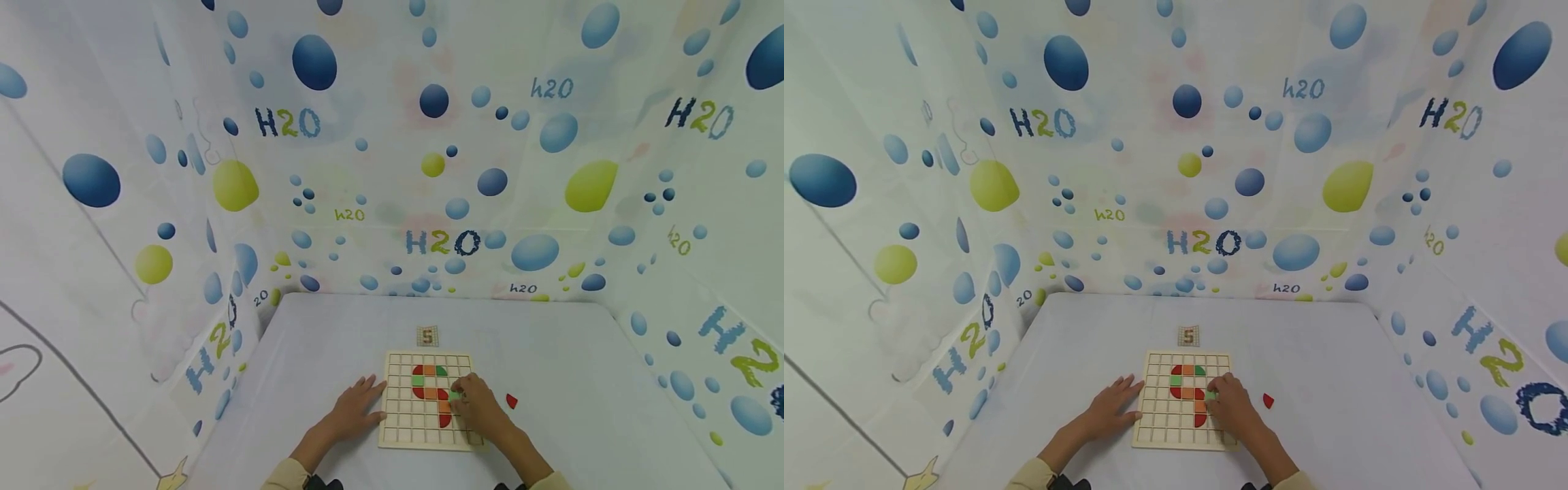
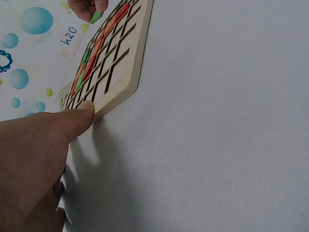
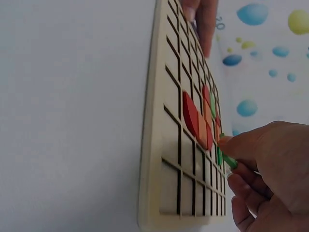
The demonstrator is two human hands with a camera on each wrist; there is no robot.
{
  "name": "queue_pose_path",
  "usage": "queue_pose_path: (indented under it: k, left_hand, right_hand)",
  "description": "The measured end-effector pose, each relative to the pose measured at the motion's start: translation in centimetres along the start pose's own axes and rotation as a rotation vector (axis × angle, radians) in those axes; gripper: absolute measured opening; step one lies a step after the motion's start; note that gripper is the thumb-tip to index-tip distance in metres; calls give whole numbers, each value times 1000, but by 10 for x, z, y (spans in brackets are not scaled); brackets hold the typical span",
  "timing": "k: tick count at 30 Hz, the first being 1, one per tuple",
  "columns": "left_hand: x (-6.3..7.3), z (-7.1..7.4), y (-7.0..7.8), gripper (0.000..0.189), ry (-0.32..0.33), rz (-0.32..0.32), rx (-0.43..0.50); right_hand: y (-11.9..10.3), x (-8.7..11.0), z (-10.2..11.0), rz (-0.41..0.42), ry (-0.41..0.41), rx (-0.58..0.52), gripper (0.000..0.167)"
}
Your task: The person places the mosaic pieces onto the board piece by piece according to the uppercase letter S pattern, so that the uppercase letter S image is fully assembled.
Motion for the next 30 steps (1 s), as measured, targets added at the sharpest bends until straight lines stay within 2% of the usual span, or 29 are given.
queue_pose_path:
  k: [4,10,15,22,30]
  left_hand:
    - [0,-1,0,71,5,-2,0]
    - [0,1,0,71,10,-7,-1]
    - [0,2,0,71,0,5,2]
    - [1,2,1,70,-2,0,11]
    - [-1,0,-1,72,8,-6,-12]
  right_hand:
    - [-14,5,-16,76,-60,-19,18]
    - [-21,11,-30,84,-107,66,18]
    - [-28,11,-31,110,-80,108,18]
    - [-29,10,-31,94,-128,104,17]
    - [-29,10,-31,103,-139,111,15]
Point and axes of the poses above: each hand's wrist, its own x-axis away from the middle knuckle, its own z-axis out of the back of the hand, y = z × x, the point moved 2 cm from there along -x, towards the middle knuckle, and after that the axes turned 6 degrees about -z, right-handed, at the moved point
